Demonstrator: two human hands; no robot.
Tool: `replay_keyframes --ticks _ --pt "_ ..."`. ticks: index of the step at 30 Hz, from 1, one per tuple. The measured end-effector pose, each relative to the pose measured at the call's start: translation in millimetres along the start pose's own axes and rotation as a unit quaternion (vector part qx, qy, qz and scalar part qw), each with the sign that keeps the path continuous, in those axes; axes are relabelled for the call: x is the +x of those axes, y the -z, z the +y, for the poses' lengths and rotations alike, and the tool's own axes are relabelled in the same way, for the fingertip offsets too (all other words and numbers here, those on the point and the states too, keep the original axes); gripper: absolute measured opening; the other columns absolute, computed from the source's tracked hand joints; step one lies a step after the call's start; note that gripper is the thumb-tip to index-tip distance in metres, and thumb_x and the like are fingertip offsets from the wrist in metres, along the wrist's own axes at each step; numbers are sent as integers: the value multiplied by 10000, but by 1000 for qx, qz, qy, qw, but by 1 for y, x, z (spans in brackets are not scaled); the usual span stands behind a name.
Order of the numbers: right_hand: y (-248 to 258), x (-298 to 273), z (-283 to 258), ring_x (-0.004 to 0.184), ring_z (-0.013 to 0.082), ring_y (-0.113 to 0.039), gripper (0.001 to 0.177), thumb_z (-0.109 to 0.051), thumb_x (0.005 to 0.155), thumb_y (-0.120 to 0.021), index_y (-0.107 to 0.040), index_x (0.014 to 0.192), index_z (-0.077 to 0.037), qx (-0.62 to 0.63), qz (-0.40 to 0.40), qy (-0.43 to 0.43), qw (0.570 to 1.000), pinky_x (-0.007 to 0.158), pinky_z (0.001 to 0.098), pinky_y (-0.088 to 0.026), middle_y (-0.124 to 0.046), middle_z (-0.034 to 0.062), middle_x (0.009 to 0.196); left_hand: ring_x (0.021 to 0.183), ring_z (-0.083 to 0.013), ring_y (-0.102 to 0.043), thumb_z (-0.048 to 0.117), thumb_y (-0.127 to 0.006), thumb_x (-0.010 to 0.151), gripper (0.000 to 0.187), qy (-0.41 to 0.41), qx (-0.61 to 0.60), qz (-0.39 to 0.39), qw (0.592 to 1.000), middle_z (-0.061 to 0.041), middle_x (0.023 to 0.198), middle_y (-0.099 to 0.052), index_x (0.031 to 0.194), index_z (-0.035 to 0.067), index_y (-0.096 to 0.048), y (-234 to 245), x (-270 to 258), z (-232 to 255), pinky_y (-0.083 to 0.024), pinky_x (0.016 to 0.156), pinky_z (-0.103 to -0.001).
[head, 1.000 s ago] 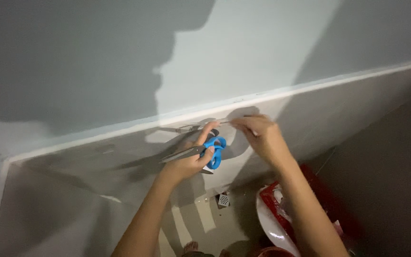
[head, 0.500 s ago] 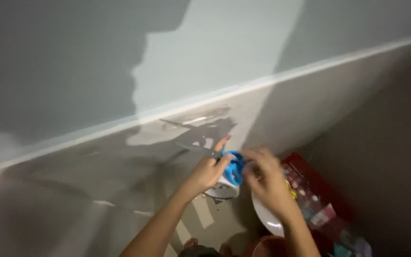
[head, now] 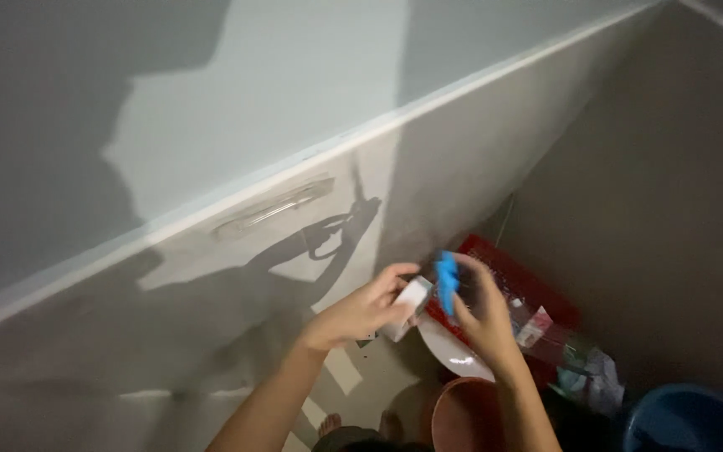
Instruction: The person cuts a strip of white tape with blue scissors and applies it to a clear plastic fixture mounted on a tiled wall. They smooth the tape over the fixture, then briefly move away to cut another piece before returning to apply more tape to the same fixture.
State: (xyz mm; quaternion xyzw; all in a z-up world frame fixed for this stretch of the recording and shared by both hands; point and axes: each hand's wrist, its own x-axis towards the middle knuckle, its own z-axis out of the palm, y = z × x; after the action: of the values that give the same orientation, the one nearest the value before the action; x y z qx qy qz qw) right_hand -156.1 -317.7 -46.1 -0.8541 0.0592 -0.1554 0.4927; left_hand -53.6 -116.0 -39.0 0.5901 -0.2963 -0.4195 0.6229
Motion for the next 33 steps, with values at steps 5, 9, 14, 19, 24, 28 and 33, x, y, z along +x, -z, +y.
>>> replay_keyframes --ticks 5,9,14,19,24,28,33 --pt "8 -36 22 1106 252 -638 664 -91 777 -816 -480 1348 -47 90 91 -54 990 954 416 -541 -623 143 1201 1087 -209 -671 -5 -651 898 597 -72 -29 -16 997 -127 1114 -696 1445 11 -414 1 -3 -5 -559 922 -333" --pt "2 -61 47 1060 239 -585 682 -98 770 -830 -488 1357 -39 152 84 -51 983 925 410 -521 -571 140 1188 1094 -194 -685 -54 -650 902 526 -116 -18 29 993 -139 1168 -704 1404 13 -508 -2 -1 -9 -560 950 -309" --pt "-26 -73 51 1040 219 -666 630 -107 784 -782 -502 1348 -68 217 95 -105 966 891 390 -568 -661 102 1152 1163 -212 -682 -74 -667 897 453 -158 -3 60 986 -94 1310 -548 1332 6 -569 -14 -1 1 -574 999 -323" --pt "-55 -75 55 1038 211 -651 577 -66 819 -771 -558 1354 -32 285 119 -80 948 913 357 -528 -664 108 1170 1201 -221 -686 -48 -656 916 388 -141 30 73 987 -76 1310 -543 1296 10 -602 -21 1 -3 -548 1004 -329" --pt "-55 -61 49 1087 223 -676 556 -32 848 -754 -563 1370 -22 325 163 -22 931 952 360 -543 -699 130 1188 1217 -223 -666 -53 -637 932 275 -177 74 91 977 -98 1327 -507 1201 3 -627 -18 0 -10 -593 1020 -321" --pt "-44 -48 31 1119 228 -696 536 -33 852 -733 -557 1358 -33 306 190 -26 933 977 372 -581 -704 139 1220 1139 -239 -702 -35 -673 950 88 -163 132 124 970 -109 1296 -533 1032 -4 -670 -10 3 -32 -585 970 -336" --pt "-28 -36 17 1158 227 -664 531 28 886 -702 -524 1382 -40 282 116 66 950 982 380 -571 -659 151 1316 1158 -265 -715 -25 -667 885 430 -122 165 174 963 -133 1288 -613 1245 68 -452 -18 1 -11 -625 895 -359"
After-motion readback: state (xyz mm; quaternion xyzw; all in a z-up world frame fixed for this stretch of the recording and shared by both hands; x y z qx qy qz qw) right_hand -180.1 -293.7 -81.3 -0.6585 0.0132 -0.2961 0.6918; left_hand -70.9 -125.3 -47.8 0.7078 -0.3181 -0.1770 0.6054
